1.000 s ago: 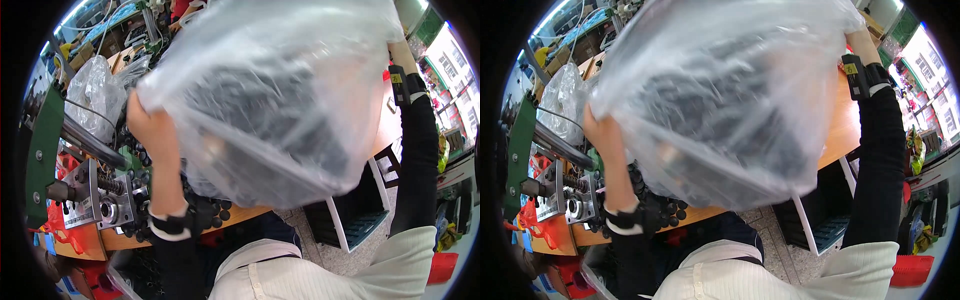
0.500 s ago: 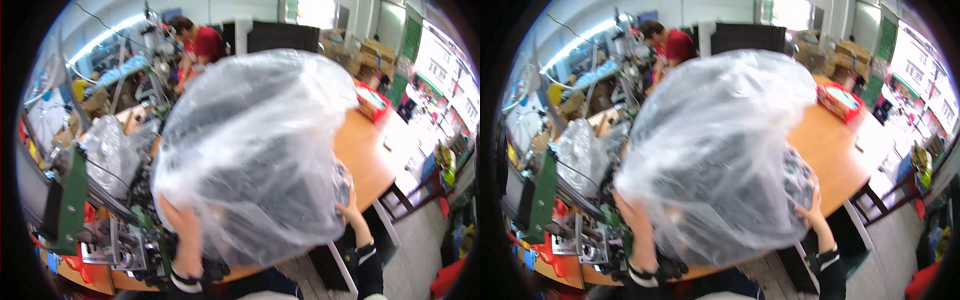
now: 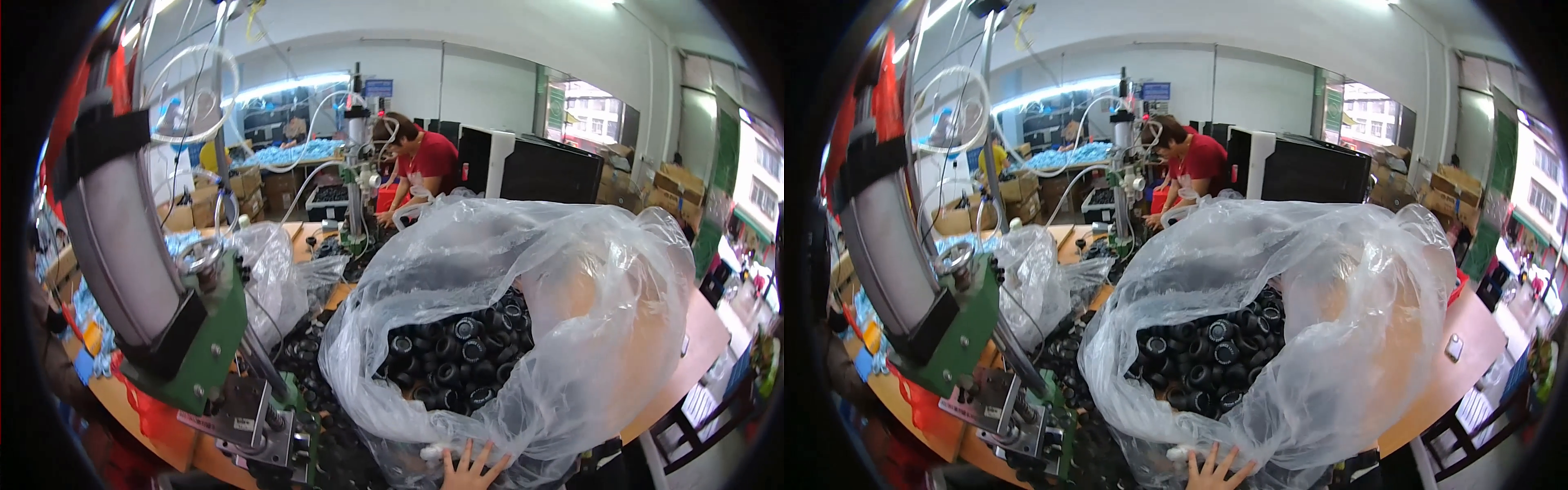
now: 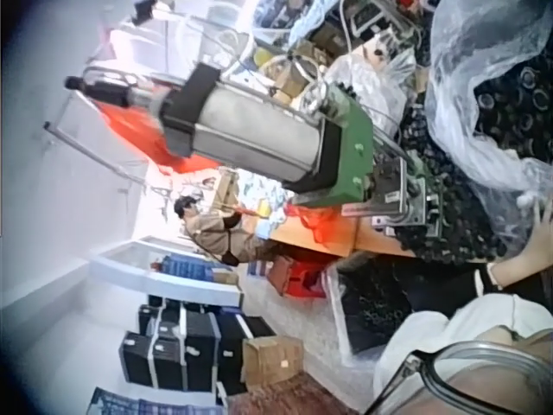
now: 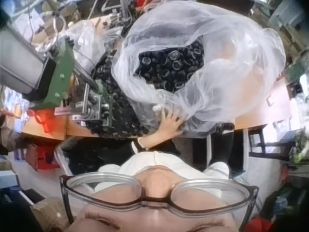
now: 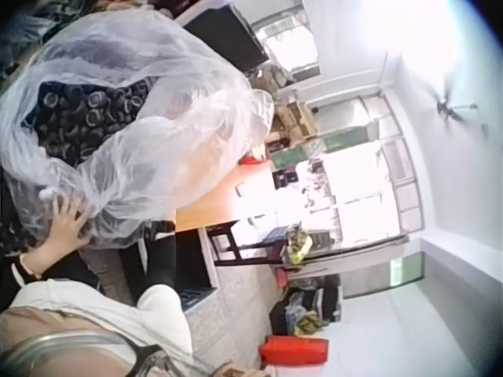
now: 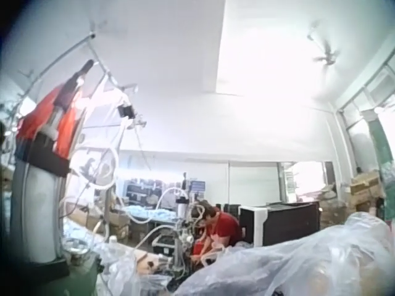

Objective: Pressing rubber tire components onto a metal base using a manual press machine.

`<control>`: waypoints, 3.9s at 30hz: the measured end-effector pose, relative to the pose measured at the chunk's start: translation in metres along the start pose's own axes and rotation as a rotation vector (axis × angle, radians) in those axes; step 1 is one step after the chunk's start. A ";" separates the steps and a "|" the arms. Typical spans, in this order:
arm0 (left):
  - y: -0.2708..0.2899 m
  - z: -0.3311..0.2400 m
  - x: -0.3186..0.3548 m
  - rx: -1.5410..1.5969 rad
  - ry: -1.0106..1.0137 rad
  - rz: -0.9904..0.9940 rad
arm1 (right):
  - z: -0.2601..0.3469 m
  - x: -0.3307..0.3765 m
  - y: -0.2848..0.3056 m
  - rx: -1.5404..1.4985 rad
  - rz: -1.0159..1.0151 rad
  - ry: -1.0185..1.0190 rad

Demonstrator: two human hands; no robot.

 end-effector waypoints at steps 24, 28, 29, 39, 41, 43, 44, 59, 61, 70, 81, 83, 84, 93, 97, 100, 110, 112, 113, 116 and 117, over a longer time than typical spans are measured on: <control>0.041 0.061 0.009 0.045 0.312 -0.300 | 0.188 0.001 -0.031 -0.657 -0.024 -0.072; 0.050 0.065 0.001 0.085 0.279 -0.315 | 0.130 0.005 0.053 -0.440 -0.196 0.127; 0.052 0.064 0.000 0.084 0.265 -0.344 | 0.120 0.008 0.068 -0.388 -0.238 0.180; 0.030 0.046 -0.035 0.079 0.095 -0.371 | 0.199 0.052 0.023 0.097 -0.208 0.888; 0.030 0.070 -0.023 0.031 0.119 -0.342 | 0.238 0.080 -0.100 0.305 0.042 0.991; 0.041 0.069 -0.015 0.025 0.100 -0.273 | 0.218 0.039 -0.151 0.627 0.109 0.837; 0.045 0.059 -0.015 0.054 0.002 -0.297 | 0.171 -0.002 -0.150 0.790 0.142 0.686; 0.082 0.174 0.147 -0.253 0.574 -0.369 | -0.021 -0.005 -0.001 0.513 0.221 0.202; 0.083 0.172 0.144 -0.038 0.512 -0.464 | 0.091 0.048 0.008 0.338 0.028 0.366; 0.158 0.156 0.201 0.368 0.404 -1.057 | 0.212 0.258 -0.229 -0.477 0.939 0.430; 0.253 0.163 0.234 -0.129 0.548 -0.911 | 0.279 0.311 -0.286 -0.708 1.079 0.413; 0.247 0.175 0.222 0.023 0.470 -0.784 | 0.265 0.303 -0.296 -0.776 1.074 0.255; 0.252 0.178 0.222 0.024 0.468 -0.771 | 0.260 0.294 -0.294 -0.757 1.010 0.254; 0.270 0.273 0.190 0.609 0.624 -0.933 | 0.249 0.258 -0.262 -0.646 0.780 0.465; 0.273 0.270 0.197 0.288 0.608 -0.939 | 0.241 0.254 -0.267 -0.734 0.787 0.377; 0.285 0.244 0.211 -0.255 0.622 -0.874 | 0.248 0.258 -0.268 -0.791 0.826 0.301; 0.193 0.261 0.515 -0.473 1.647 -0.953 | 0.305 0.274 -0.272 -0.458 0.825 0.780; 0.186 0.252 0.543 -0.665 1.918 -0.837 | 0.281 0.274 -0.284 -0.717 0.925 0.491; 0.189 0.255 0.541 -0.669 1.916 -0.839 | 0.267 0.274 -0.298 -0.964 1.011 0.186; 0.226 0.272 0.450 -0.442 1.199 -0.963 | 0.278 0.271 -0.303 -0.891 0.871 0.316; 0.235 0.271 0.409 -0.501 1.035 -0.887 | 0.287 0.272 -0.304 -0.729 0.797 0.458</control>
Point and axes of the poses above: each hand's wrist, its own x-axis away from the middle knuckle, its own y-axis out of the back of the hand, z = x × y, the point moved 10 cm from there along -x, towards the middle knuckle, and after that the axes turned 6 degrees about -x, right-handed, at the moved point
